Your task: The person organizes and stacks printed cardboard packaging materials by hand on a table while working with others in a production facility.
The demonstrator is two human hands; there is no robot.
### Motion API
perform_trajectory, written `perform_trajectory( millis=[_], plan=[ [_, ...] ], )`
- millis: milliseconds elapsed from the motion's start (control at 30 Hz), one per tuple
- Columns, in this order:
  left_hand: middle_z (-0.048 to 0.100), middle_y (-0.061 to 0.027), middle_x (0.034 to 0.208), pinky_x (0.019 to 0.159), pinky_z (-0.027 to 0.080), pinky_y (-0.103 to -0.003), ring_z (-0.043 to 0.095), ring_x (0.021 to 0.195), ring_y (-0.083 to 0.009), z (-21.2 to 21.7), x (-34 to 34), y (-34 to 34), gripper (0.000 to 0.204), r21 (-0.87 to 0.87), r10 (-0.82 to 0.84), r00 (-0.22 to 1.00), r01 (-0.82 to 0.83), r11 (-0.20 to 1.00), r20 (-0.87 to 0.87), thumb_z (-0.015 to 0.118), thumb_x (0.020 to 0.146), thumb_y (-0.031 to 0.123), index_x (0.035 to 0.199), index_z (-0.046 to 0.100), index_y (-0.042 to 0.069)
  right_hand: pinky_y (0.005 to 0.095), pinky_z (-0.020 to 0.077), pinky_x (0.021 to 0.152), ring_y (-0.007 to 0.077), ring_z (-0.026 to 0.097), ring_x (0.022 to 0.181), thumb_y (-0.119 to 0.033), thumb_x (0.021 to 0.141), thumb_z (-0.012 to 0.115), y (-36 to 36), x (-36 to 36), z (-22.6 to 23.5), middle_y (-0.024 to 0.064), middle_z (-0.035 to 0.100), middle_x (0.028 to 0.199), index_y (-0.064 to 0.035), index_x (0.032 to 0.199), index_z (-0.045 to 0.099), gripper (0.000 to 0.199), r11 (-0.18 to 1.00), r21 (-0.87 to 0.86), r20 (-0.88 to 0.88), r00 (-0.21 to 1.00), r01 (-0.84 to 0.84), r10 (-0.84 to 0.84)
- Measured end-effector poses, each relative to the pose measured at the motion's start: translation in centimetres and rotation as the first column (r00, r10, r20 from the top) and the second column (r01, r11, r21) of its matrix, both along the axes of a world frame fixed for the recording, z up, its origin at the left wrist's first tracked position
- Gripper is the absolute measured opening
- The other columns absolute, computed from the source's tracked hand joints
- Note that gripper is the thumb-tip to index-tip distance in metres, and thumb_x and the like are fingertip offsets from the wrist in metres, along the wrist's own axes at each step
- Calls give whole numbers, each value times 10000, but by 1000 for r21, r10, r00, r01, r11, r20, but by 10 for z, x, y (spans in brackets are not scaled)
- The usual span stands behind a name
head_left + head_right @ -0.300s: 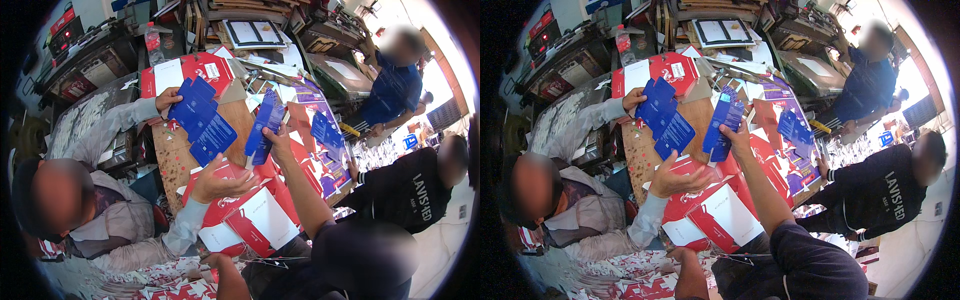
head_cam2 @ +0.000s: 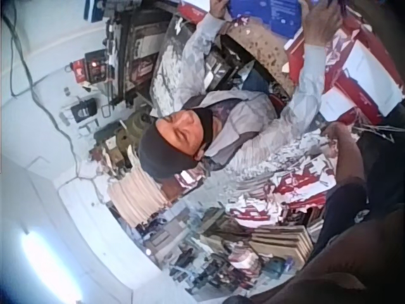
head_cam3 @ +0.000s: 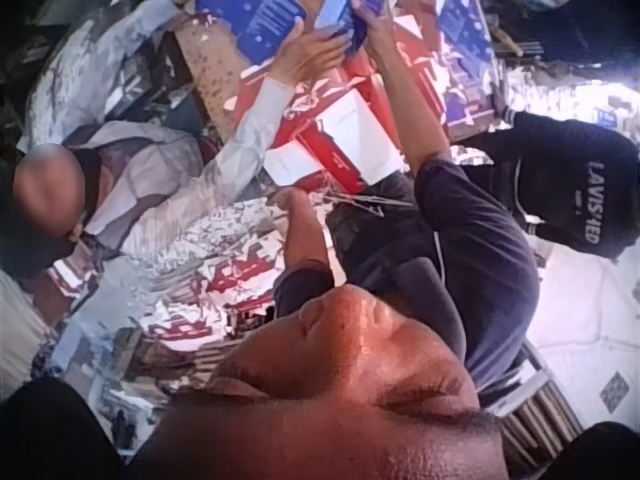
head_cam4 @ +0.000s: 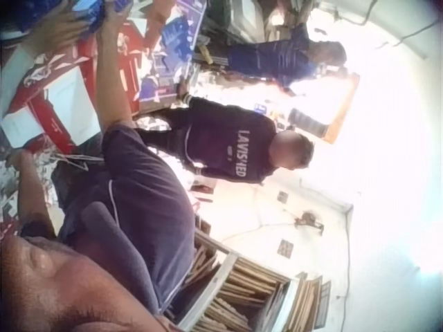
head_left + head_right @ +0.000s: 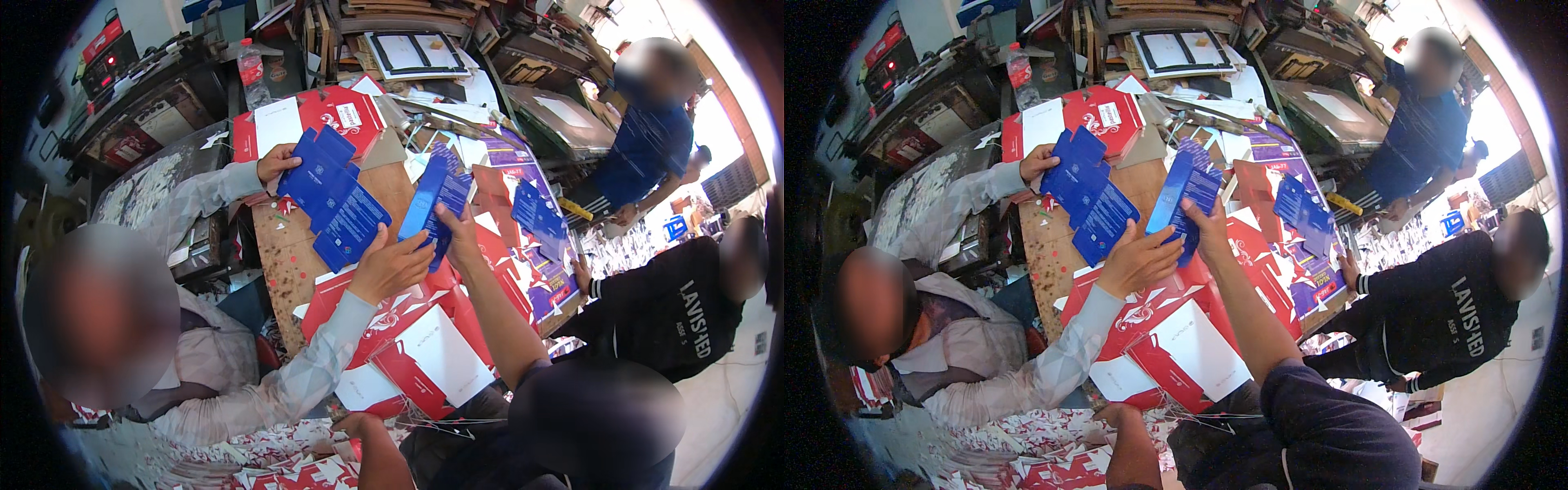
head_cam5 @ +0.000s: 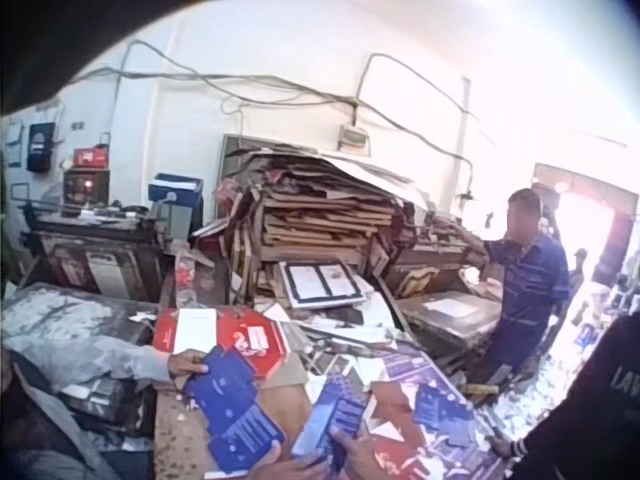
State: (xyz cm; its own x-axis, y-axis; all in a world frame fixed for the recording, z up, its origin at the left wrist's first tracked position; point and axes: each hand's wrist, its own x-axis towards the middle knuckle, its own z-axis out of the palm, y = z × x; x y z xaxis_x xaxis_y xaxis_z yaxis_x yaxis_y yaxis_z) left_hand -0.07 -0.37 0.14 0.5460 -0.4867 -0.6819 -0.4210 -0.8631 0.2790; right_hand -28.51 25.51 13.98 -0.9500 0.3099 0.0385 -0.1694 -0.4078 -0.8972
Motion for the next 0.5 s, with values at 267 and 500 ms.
perform_trajectory(
  millis=[267,500],
  plan=[
    [579,-342,1288,1093,396,-561,538,1242,-479,13,-6,2,986,10,-107,993,107,994,49,168,974,694,1186,594,-170,322,590,758,195,692,824,-403,918,661,5,2,-1,93,687,975,-50,1155,579,433,958,-259,150,974,-126,169],
    [584,-352,1266,1079,405,-580,554,1211,-501,-28,11,-5,922,-4,-164,985,165,986,61,165,1006,636,1161,603,-160,343,571,775,199,686,833,-468,920,637,9,0,-8,99,695,1008,-51,1198,567,506,958,-255,146,975,-129,170]
  ],
)
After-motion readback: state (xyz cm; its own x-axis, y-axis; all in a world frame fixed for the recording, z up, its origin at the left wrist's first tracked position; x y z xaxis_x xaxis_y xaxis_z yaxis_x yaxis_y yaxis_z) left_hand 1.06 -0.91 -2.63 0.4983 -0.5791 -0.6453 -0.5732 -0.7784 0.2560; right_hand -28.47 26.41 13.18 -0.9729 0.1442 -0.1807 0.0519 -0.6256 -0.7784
